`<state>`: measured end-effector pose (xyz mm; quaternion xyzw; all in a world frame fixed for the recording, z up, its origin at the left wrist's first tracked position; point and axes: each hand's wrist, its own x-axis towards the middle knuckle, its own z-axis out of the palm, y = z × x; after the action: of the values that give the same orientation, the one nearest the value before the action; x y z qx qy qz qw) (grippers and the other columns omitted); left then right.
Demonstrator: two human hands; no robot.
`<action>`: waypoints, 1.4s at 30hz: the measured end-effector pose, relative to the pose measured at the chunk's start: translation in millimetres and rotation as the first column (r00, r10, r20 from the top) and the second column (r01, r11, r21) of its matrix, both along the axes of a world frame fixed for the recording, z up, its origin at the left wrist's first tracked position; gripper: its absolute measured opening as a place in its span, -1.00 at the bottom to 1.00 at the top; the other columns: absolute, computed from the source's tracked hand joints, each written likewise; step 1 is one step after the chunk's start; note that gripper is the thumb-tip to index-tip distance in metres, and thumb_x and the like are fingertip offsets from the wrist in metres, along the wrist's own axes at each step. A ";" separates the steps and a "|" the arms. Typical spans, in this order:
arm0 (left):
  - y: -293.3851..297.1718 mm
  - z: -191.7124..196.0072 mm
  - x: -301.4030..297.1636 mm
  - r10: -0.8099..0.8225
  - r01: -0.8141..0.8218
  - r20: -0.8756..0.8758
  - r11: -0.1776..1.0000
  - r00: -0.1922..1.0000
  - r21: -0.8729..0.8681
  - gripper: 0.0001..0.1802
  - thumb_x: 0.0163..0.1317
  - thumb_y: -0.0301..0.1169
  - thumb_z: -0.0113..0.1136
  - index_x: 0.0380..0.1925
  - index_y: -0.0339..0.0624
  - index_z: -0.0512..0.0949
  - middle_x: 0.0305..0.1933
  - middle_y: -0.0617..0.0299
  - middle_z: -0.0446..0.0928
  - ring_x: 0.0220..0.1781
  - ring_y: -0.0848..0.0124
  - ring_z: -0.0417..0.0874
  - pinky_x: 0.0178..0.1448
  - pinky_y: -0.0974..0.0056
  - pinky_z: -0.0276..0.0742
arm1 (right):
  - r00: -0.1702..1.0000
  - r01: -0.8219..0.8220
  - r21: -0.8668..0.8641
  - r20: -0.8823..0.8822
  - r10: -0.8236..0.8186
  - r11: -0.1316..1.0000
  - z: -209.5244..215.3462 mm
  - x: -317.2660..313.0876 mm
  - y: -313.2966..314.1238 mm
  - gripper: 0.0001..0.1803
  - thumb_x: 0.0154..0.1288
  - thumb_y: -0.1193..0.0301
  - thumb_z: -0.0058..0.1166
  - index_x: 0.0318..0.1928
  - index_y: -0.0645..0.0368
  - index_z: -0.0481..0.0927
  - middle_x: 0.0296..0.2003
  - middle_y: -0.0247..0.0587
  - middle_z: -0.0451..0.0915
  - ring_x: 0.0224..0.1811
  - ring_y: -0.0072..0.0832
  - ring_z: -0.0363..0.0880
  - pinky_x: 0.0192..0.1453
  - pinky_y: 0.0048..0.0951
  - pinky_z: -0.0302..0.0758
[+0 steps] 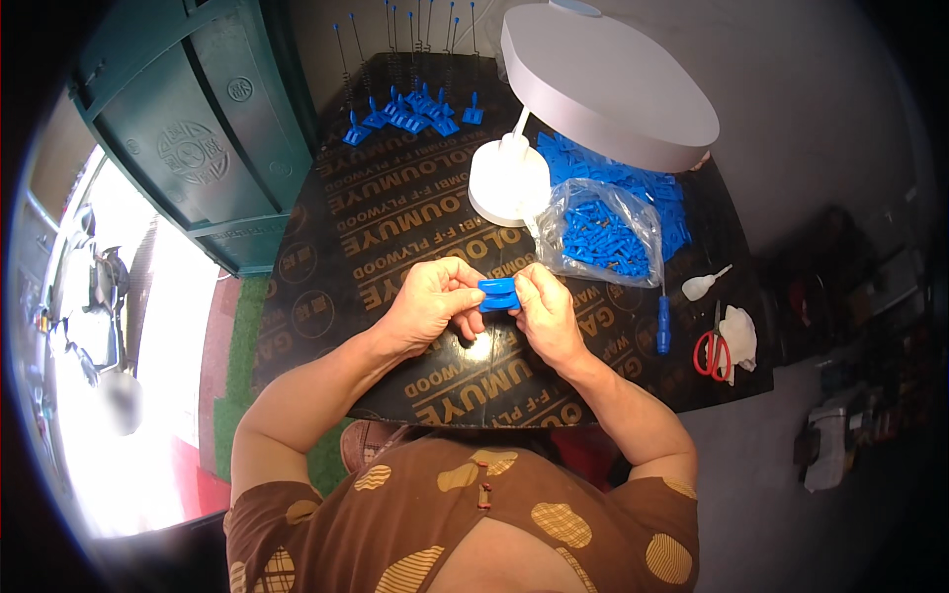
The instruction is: The person applies glue to a plastic piece using a squeeze bottle and joins plastic components together by hand.
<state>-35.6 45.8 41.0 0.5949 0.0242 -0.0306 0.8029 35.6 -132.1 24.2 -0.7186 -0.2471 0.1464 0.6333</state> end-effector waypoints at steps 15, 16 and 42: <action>5.1 -6.2 4.0 0.130 -0.131 -0.017 0.982 0.991 -0.132 -0.88 0.29 -0.56 0.12 -0.23 -0.41 0.43 -0.47 0.05 0.57 -0.57 0.38 0.65 -0.50 0.39 0.64 | 1.000 -0.019 0.065 -0.011 0.020 0.998 2.5 2.7 0.8 -0.71 0.47 0.37 -0.08 0.04 0.34 0.46 -0.40 -0.31 0.55 -0.40 -0.65 0.46 -0.30 -0.60 0.43; 5.3 -6.4 4.5 0.131 -0.132 -0.016 0.982 0.991 -0.133 -0.88 0.29 -0.56 0.12 -0.23 -0.41 0.43 -0.47 0.05 0.57 -0.57 0.38 0.65 -0.50 0.39 0.64 | 1.000 -0.020 0.064 -0.010 0.021 0.998 0.9 3.3 0.9 -0.71 0.47 0.37 -0.08 0.04 0.34 0.46 -0.40 -0.31 0.55 -0.40 -0.65 0.46 -0.30 -0.60 0.43; 6.2 -3.4 3.7 0.102 -0.107 -0.050 0.987 0.994 -0.118 -0.85 0.31 -0.53 0.11 -0.21 -0.43 0.44 -0.41 0.05 0.58 -0.54 0.40 0.65 -0.47 0.39 0.65 | 0.997 -0.070 0.131 -0.002 0.071 0.989 0.9 4.3 -0.3 -0.74 0.50 0.41 -0.17 0.00 0.34 0.48 -0.43 -0.41 0.50 -0.51 -0.74 0.37 -0.44 -0.69 0.35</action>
<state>-31.9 52.0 37.5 0.5426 0.0710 -0.0028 0.8370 39.9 -132.3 25.1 -0.6657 -0.2793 0.1547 0.6745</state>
